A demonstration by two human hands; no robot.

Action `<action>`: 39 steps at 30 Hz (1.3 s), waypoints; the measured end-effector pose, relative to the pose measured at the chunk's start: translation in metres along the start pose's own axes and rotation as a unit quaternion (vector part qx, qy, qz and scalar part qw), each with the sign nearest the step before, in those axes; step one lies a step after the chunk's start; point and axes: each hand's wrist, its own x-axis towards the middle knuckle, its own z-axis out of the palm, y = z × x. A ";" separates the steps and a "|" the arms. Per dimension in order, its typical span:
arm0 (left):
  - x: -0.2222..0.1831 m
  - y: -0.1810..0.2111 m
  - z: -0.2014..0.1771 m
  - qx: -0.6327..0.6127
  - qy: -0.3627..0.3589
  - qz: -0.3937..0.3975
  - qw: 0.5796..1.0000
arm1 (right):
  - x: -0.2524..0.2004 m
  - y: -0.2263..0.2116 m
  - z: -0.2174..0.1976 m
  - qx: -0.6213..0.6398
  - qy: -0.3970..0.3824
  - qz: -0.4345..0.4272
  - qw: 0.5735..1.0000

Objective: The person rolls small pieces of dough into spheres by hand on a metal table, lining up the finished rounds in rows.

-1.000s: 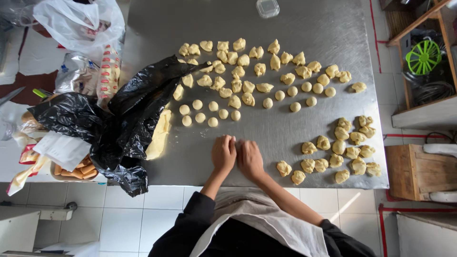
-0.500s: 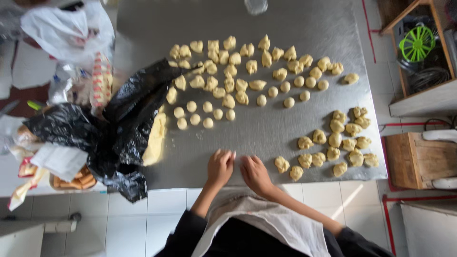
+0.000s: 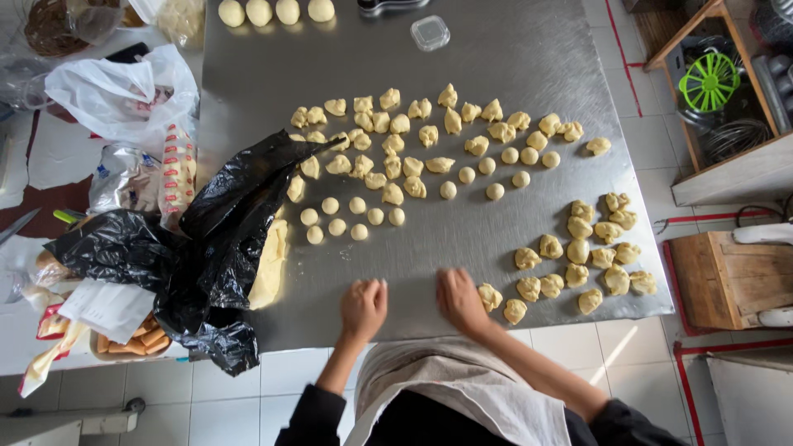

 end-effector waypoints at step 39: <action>0.042 0.012 -0.021 0.035 0.148 0.037 0.988 | 0.064 -0.001 0.017 -0.058 0.104 0.113 0.986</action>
